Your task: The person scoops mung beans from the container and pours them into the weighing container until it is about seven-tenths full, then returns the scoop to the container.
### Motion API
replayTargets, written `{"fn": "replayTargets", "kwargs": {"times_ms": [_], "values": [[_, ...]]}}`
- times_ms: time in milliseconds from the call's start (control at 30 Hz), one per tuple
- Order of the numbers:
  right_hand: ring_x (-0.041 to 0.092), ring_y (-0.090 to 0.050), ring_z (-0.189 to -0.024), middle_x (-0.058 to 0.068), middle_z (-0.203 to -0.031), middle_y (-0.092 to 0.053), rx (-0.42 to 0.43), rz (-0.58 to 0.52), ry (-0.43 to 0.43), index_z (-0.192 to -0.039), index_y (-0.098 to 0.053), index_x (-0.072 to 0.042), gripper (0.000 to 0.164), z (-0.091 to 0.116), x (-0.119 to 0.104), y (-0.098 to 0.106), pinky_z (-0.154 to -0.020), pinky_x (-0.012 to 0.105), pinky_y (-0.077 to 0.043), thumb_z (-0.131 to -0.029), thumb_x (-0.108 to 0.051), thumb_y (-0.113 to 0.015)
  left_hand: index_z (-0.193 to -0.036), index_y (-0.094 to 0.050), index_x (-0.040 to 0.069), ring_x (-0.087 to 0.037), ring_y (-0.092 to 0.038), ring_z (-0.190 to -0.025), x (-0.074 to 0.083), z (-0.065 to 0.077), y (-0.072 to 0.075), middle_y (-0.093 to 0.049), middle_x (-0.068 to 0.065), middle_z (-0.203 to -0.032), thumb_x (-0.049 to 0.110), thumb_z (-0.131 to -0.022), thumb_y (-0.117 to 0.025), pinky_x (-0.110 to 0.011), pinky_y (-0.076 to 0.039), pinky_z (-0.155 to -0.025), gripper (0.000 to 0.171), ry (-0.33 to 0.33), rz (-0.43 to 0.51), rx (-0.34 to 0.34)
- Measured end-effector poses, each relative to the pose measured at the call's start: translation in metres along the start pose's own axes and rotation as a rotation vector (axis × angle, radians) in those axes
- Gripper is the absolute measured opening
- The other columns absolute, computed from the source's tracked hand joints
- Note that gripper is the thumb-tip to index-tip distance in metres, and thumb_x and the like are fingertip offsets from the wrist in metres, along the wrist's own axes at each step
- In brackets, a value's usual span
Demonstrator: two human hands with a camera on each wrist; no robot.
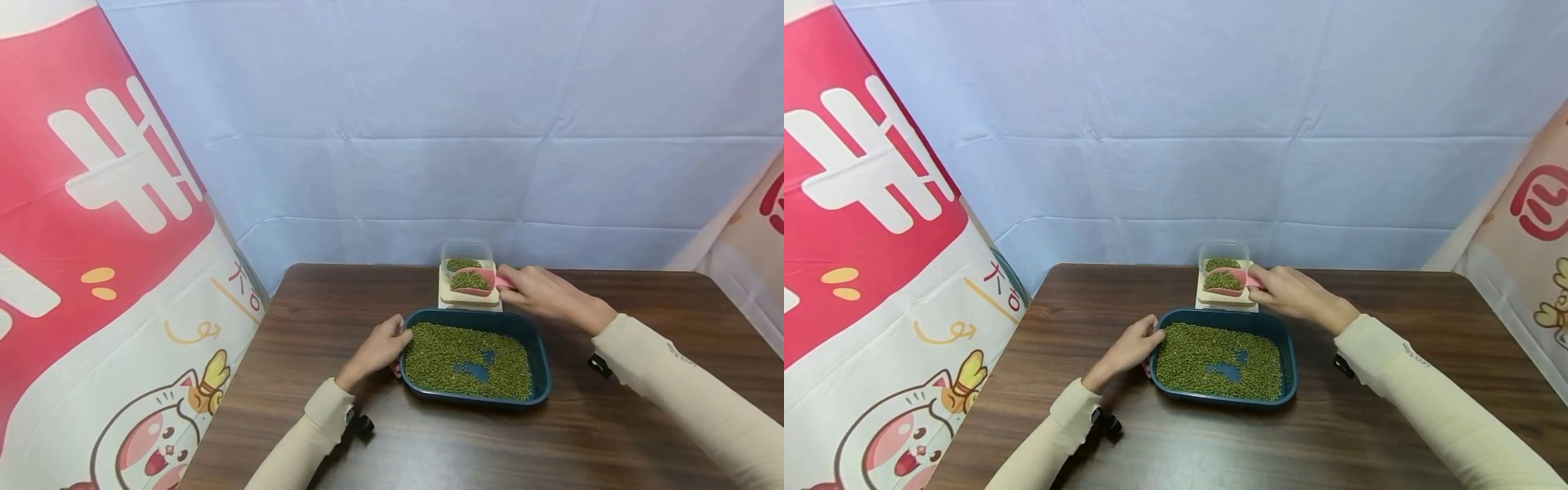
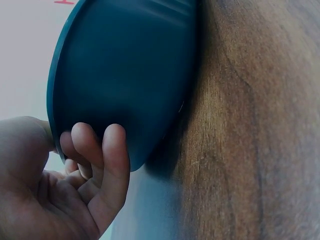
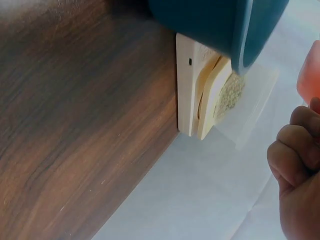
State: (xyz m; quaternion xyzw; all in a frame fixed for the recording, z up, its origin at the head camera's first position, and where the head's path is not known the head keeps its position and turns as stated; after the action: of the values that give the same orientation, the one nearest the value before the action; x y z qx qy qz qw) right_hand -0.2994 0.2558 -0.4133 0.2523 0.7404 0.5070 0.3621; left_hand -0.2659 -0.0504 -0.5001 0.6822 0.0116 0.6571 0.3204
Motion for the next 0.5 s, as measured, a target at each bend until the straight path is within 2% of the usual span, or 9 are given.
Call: {"fn": "replayTargets", "kwargs": {"times_ms": [500], "values": [[0.008, -0.035, -0.047, -0.002, -0.062, -0.038, -0.002, 0.009, -0.031, -0.093, -0.048, -0.017, 0.007, -0.008, 0.021, 0.002, -0.040, 0.022, -0.029, -0.097, -0.022, -0.052, -0.087, -0.041, 0.005, -0.024, -0.058, -0.039, 0.004, 0.001, 0.001, -0.054, -0.010, -0.054, 0.022, -0.101, -0.043, -0.039, -0.056, -0.038, 0.022, 0.002, 0.003, 0.014]]}}
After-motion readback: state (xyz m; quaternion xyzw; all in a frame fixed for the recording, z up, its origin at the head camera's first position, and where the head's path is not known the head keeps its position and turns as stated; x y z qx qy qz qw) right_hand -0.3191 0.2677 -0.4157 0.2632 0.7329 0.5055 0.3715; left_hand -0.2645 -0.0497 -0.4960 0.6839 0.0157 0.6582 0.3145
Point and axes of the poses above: each hand's wrist, its own z-axis away from the middle knuckle, its own y-axis out of the back of the hand, x = y × z, the point moved 4 cm from there along -z, towards the middle knuckle
